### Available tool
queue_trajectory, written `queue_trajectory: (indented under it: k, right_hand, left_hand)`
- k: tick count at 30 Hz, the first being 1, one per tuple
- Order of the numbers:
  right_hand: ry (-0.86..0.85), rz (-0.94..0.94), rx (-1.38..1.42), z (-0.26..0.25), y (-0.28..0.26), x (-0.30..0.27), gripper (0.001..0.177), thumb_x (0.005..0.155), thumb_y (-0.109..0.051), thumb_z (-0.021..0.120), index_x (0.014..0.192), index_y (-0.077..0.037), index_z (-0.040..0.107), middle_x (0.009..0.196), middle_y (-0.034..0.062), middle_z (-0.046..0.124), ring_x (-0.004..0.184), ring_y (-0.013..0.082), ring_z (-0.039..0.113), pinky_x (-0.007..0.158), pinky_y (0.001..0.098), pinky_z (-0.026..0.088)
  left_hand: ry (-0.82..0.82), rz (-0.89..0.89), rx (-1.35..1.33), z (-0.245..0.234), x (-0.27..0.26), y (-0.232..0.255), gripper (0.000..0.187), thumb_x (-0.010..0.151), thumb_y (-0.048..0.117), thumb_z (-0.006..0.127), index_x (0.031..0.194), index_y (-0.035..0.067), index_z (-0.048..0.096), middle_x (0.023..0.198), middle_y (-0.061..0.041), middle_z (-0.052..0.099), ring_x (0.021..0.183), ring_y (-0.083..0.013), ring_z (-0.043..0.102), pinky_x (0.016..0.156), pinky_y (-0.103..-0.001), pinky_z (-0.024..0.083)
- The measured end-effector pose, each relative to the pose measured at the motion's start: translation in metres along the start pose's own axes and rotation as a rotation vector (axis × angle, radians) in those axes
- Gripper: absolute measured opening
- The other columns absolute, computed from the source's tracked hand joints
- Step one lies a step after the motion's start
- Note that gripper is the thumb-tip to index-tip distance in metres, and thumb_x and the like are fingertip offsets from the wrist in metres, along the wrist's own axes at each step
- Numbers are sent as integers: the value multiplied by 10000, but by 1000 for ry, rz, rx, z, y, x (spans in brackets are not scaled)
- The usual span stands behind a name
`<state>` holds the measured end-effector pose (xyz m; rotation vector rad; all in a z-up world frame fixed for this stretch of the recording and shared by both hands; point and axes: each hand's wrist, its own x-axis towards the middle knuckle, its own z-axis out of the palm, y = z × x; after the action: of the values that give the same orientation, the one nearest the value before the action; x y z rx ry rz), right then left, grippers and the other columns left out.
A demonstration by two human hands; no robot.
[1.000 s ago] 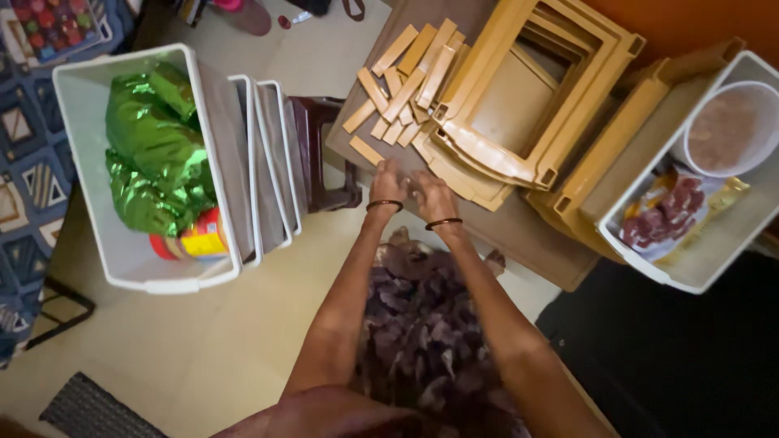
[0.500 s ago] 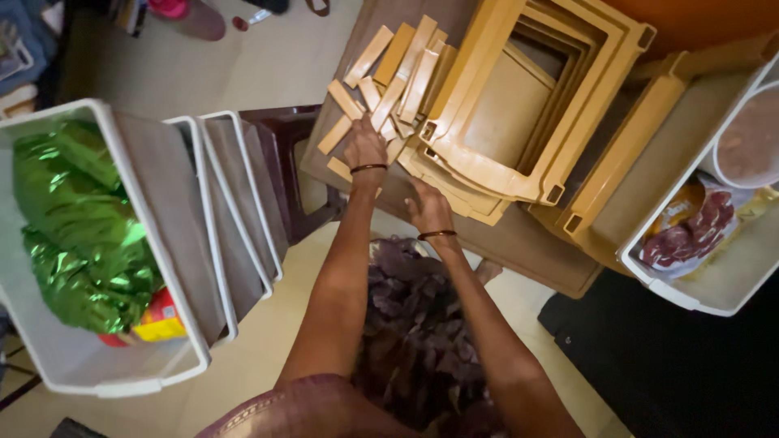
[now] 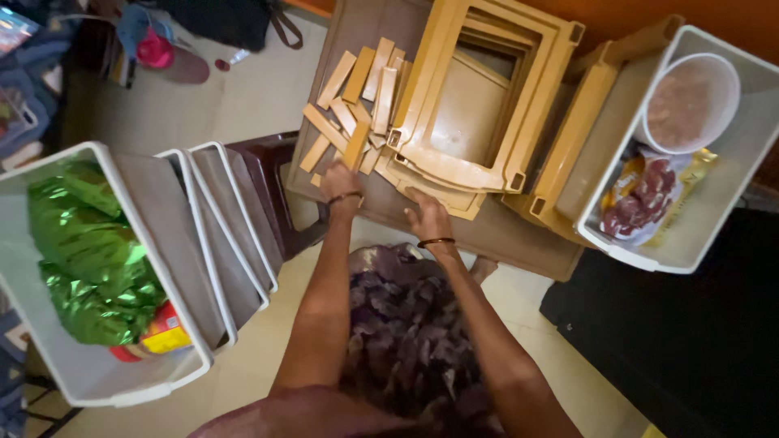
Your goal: The person assembles a small wooden frame by picking up individual pieces from a table and fitting them together. They repeatedly handle the frame and place it over a white bin containing small appliances, then move a bin with food items and continue assembling the frame.
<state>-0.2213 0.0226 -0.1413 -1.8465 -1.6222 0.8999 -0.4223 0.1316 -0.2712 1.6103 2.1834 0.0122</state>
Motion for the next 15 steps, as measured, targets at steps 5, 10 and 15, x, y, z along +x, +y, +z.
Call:
queue_trajectory:
  k: [5,10,15]
  right_hand:
    - [-39,-15,6,-12,-25,-17,488,851,-90,757,1325,-73,642,1290,201,671,1186,404,621,1008,463,502]
    - [-7,-43,-45,-22,-23,-49,441,855,-118,753,1280,-49,656,1262,215,681,1174,433,616,987,503,502]
    - [50,75,-101,-41,-4,-93,456,850,-190,787,1261,-55,642,1177,258,685,1098,463,643,917,522,536]
  left_hand:
    - [6,6,-141,-26,-72,-20,345,819,375,787,875,36,756,855,-230,726,831,-421,731,731,-492,593]
    - [-230,-158,-431,-36,-139,-14,365,796,357,865,936,27,799,813,-187,731,760,-317,712,664,-425,559]
    - [-727,-250,-1376,-35,-201,24,246,905,155,789,1069,-28,766,857,-61,743,648,-120,657,561,-242,506]
